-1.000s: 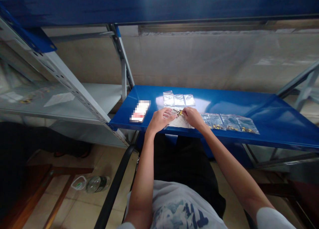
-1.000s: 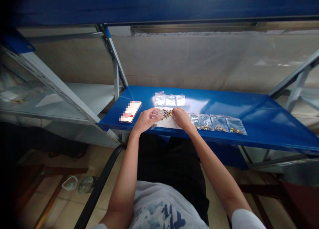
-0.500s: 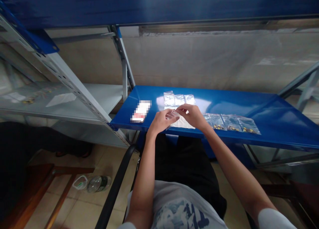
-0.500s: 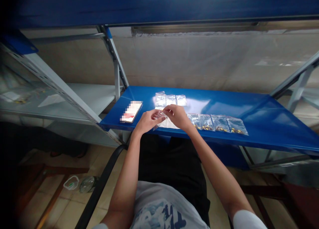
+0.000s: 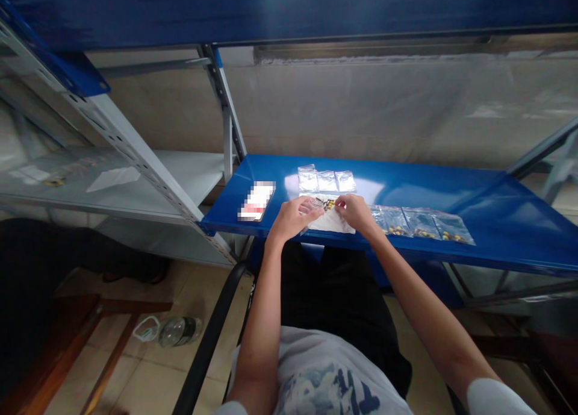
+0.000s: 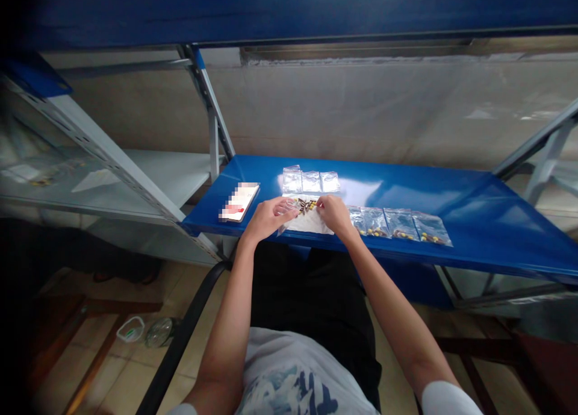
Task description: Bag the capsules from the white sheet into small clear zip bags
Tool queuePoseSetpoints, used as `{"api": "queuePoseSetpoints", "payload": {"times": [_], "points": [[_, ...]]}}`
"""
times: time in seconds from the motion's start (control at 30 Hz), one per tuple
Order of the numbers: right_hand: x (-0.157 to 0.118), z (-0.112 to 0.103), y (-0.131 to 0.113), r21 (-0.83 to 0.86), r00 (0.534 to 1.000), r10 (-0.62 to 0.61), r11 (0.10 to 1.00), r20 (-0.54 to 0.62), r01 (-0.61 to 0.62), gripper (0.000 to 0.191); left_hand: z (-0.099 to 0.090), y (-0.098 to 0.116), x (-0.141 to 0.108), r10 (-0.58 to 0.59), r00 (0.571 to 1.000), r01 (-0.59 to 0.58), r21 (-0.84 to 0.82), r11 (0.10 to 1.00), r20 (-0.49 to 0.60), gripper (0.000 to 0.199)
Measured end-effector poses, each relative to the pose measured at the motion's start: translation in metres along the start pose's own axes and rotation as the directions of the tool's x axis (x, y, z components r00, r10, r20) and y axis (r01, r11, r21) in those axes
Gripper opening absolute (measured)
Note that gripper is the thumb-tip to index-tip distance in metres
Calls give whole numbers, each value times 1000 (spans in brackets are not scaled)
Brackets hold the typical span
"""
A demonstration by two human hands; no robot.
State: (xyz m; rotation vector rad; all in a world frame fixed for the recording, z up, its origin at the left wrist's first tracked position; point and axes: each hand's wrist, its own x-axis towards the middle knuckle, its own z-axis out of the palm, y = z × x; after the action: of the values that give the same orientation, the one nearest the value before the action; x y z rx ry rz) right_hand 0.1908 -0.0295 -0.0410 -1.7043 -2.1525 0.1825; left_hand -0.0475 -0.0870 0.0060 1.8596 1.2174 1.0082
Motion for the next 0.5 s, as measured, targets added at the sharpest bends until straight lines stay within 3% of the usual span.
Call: {"api": "queuePoseSetpoints", "payload": {"times": [0.17,0.3,0.37,0.5], "points": [[0,-4,-3,12,1000,6,1000,-16,-6,22,-2,2,-1,-4,1000,4,14,1000,2,52],[-2,-19,-14,179,996,15,984,-83,0,18,-3,2,-1,-10,1000,10,9,1000,9,52],[-4,-30,-22,335,995,-22,941,-95,53,15,-2,3,-1,-11,1000,11,-16,1000,19,52],[-11,-51,-43,618,980,-173,761,-97,196,20,-2,9,-2,41,996,-37,-53,998,74,47]]}}
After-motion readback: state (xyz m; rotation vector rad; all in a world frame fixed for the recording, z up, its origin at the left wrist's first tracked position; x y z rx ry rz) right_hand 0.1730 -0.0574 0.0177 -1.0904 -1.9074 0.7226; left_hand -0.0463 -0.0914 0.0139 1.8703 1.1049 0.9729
